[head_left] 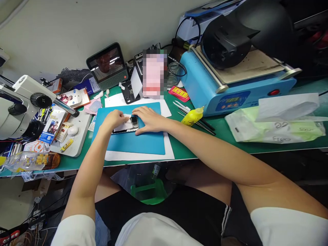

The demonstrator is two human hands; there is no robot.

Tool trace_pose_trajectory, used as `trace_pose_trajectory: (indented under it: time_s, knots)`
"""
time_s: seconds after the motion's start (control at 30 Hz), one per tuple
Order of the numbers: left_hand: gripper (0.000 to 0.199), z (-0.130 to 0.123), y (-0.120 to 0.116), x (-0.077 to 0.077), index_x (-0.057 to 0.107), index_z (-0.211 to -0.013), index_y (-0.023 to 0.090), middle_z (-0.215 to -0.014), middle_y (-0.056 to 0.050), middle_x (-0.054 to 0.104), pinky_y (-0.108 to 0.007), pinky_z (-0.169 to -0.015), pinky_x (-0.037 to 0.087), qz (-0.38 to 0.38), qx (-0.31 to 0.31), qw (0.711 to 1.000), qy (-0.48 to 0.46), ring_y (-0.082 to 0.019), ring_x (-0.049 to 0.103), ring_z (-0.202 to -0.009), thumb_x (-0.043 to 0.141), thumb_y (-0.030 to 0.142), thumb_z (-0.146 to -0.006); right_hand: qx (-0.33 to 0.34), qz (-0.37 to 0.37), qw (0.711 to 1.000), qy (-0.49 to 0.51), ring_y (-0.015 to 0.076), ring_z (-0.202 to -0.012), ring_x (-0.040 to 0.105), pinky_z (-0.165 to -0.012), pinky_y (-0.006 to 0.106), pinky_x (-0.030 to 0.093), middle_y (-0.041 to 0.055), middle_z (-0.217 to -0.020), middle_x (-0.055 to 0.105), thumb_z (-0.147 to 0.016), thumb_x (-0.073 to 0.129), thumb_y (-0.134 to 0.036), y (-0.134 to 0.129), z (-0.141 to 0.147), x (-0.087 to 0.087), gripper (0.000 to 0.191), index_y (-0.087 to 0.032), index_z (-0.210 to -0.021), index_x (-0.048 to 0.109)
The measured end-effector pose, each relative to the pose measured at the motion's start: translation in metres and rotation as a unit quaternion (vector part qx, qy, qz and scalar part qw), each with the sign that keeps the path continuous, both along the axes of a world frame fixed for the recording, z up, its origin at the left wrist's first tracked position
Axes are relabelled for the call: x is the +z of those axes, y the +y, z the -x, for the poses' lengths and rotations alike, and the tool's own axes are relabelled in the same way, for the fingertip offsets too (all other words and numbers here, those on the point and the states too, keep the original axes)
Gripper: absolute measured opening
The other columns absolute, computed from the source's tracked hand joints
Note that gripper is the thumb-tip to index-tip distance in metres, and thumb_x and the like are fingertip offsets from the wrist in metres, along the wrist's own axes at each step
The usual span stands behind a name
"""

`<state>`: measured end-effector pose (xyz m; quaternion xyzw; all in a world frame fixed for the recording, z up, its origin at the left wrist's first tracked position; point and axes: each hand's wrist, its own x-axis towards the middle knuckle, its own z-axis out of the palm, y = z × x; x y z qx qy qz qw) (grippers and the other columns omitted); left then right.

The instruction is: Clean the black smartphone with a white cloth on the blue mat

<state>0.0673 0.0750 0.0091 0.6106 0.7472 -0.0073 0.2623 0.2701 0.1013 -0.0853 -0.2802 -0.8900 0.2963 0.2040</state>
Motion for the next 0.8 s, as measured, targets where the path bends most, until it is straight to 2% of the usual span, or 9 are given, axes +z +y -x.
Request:
trace_pose_trajectory:
  time_s: [0.27, 0.47, 0.6, 0.8]
  knots:
    - [0.034, -0.016, -0.006, -0.012, 0.052, -0.067, 0.022, -0.060, 0.000, 0.060, -0.030, -0.059, 0.033, -0.033, -0.019, 0.999, -0.025, -0.017, 0.055, -0.059, 0.071, 0.036, -0.092, -0.003, 0.007, 1.000, -0.002, 0.0468, -0.144, 0.046, -0.117, 0.066, 0.040, 0.0209, -0.157, 0.053, -0.074, 0.080, -0.076, 0.000, 0.000, 0.001, 0.096, -0.019, -0.148, 0.057]
    - [0.037, 0.008, -0.016, -0.004, 0.050, -0.065, 0.023, -0.057, 0.000, 0.062, -0.029, -0.055, 0.036, -0.009, -0.010, 0.999, -0.040, -0.015, 0.054, -0.052, 0.072, 0.034, -0.092, -0.004, 0.008, 1.000, -0.012, 0.0474, -0.147, 0.043, -0.121, 0.065, 0.037, 0.0222, -0.158, 0.052, -0.074, 0.082, -0.074, -0.002, -0.001, 0.003, 0.096, -0.015, -0.147, 0.059]
    - [0.038, 0.021, -0.013, 0.000, 0.050, -0.064, 0.023, -0.053, 0.001, 0.061, -0.029, -0.053, 0.038, 0.008, 0.005, 0.999, -0.047, -0.015, 0.054, -0.047, 0.072, 0.033, -0.092, -0.001, 0.006, 1.000, -0.010, 0.0472, -0.146, 0.044, -0.121, 0.066, 0.038, 0.0206, -0.157, 0.053, -0.075, 0.080, -0.075, -0.001, -0.001, 0.003, 0.092, -0.018, -0.145, 0.062]
    - [0.035, -0.007, -0.006, -0.008, 0.051, -0.065, 0.023, -0.053, 0.001, 0.061, -0.028, -0.057, 0.037, -0.025, -0.013, 0.999, -0.033, -0.015, 0.056, -0.052, 0.071, 0.035, -0.092, -0.002, 0.002, 1.000, 0.006, 0.0477, -0.145, 0.044, -0.119, 0.068, 0.039, 0.0190, -0.156, 0.055, -0.075, 0.079, -0.076, 0.000, 0.000, 0.000, 0.088, -0.021, -0.142, 0.064]
